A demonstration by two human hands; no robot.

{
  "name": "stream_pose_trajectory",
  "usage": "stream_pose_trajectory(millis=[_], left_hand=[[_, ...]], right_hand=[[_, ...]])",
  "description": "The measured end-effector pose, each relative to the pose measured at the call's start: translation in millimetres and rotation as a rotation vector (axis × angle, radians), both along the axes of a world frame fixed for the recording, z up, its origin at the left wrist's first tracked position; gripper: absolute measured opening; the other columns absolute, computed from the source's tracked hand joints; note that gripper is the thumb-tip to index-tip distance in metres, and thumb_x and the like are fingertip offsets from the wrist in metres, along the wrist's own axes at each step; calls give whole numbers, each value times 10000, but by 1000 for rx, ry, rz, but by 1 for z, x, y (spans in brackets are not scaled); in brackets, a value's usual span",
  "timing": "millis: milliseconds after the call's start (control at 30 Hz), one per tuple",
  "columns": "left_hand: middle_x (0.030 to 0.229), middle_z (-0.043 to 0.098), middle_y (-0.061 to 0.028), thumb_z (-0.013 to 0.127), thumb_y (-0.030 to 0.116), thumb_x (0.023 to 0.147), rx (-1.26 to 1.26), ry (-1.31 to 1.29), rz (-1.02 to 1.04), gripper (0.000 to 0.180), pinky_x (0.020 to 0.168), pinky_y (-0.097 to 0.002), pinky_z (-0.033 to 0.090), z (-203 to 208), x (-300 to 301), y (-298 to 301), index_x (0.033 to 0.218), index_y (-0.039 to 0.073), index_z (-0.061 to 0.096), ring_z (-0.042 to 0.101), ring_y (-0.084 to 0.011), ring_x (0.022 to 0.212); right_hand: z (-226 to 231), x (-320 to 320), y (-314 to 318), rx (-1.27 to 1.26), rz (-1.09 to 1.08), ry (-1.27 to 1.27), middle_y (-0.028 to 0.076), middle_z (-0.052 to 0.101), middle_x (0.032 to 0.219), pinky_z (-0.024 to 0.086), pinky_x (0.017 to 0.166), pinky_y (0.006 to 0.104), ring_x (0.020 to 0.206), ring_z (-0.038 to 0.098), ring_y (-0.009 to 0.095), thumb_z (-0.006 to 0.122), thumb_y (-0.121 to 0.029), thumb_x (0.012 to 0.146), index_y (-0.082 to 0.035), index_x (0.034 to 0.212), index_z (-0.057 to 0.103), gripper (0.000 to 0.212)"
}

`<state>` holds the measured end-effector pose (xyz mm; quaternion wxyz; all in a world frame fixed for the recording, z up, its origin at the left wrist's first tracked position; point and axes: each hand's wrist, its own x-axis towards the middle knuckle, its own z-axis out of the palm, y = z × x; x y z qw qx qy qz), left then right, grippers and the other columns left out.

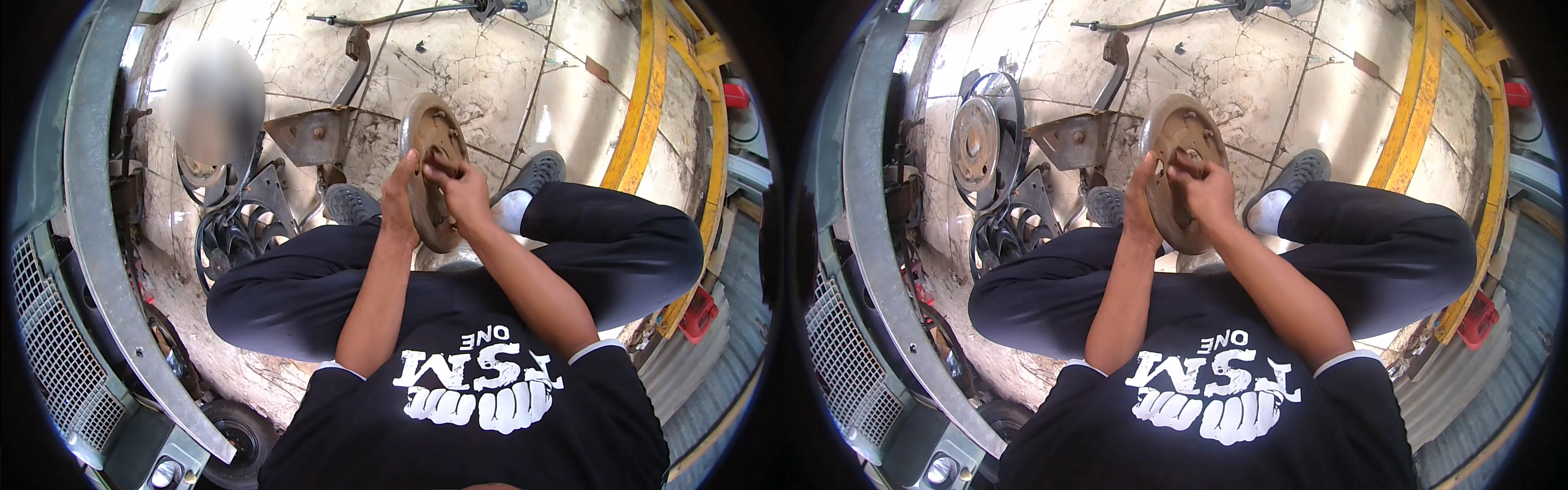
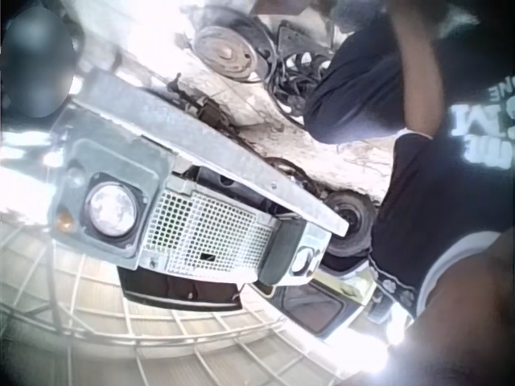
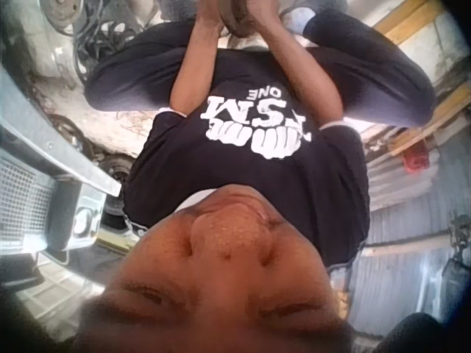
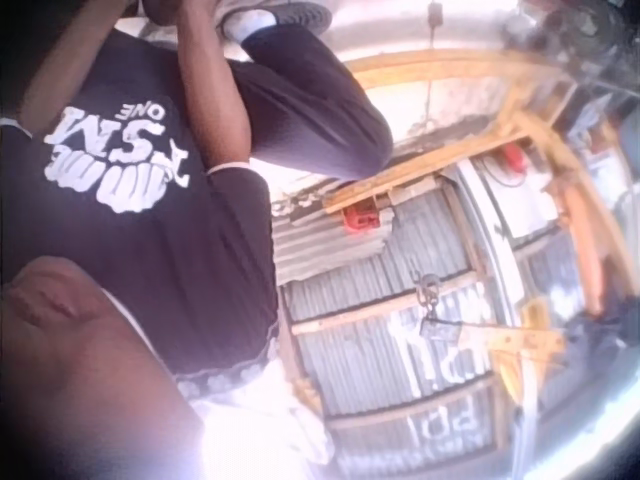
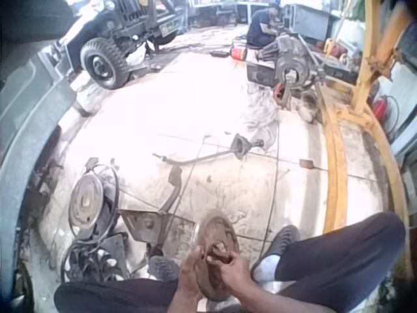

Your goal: The person scrubs a brake drum with a sanding block, repeatedly rubbing the inner surface to remove rust and debris. The person flips the drum and continues scrubbing different areas.

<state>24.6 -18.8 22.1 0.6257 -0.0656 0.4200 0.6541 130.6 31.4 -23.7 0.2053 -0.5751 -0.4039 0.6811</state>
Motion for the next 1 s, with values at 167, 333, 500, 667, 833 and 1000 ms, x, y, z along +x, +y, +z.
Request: stream_pose_trajectory(millis=[167,333,500,667,833,1000], left_hand=[[1243,677,-149,679,423,980,-42,49,15,602,931,-402,584,-7,-2,-9,1382,-14,578,694,-259,1088],[1328,647,-132,611,388,1031,17,-7,-13,517,1053,-426,528,-4,-2,-4,1409,40,559,646,-261,1198],[1238,669,-139,651,394,1004,-46,53,-28,534,947,-399,569,-2,2,-4,1367,7,585,682,-252,1087],[1190,693,-142,685,403,982,-48,29,33,535,913,-394,585,-1,3,-5,1323,-5,620,706,-247,1037],[1178,715,-121,695,406,973,-17,-57,-42,516,939,-410,583,-1,2,-3,1307,16,644,715,-262,1032],[1226,683,-125,713,375,965,-96,42,23,499,948,-404,563,-20,5,-8,1305,17,648,682,-247,1090]], right_hand=[[27,-6,1,-56,-21,-68,117,772,1063,537,872,321,957,700,168,865,-202,858,40,1187,741,427],[4,-9,14,25,-34,-88,142,785,977,549,835,348,904,732,201,871,-277,844,-2,1113,780,395],[4,6,-15,33,-16,19,74,759,1028,531,814,290,889,675,138,866,-195,869,35,1222,716,447],[11,-10,20,-45,-14,-59,102,767,1118,526,894,299,992,681,145,854,-230,877,22,1255,728,471],[4,5,-9,-8,-12,-83,110,761,1126,544,896,317,993,690,167,857,-141,869,23,1228,734,413],[15,-10,15,39,-90,-50,98,770,1027,547,854,318,937,701,165,864,-144,861,40,1125,744,343]])
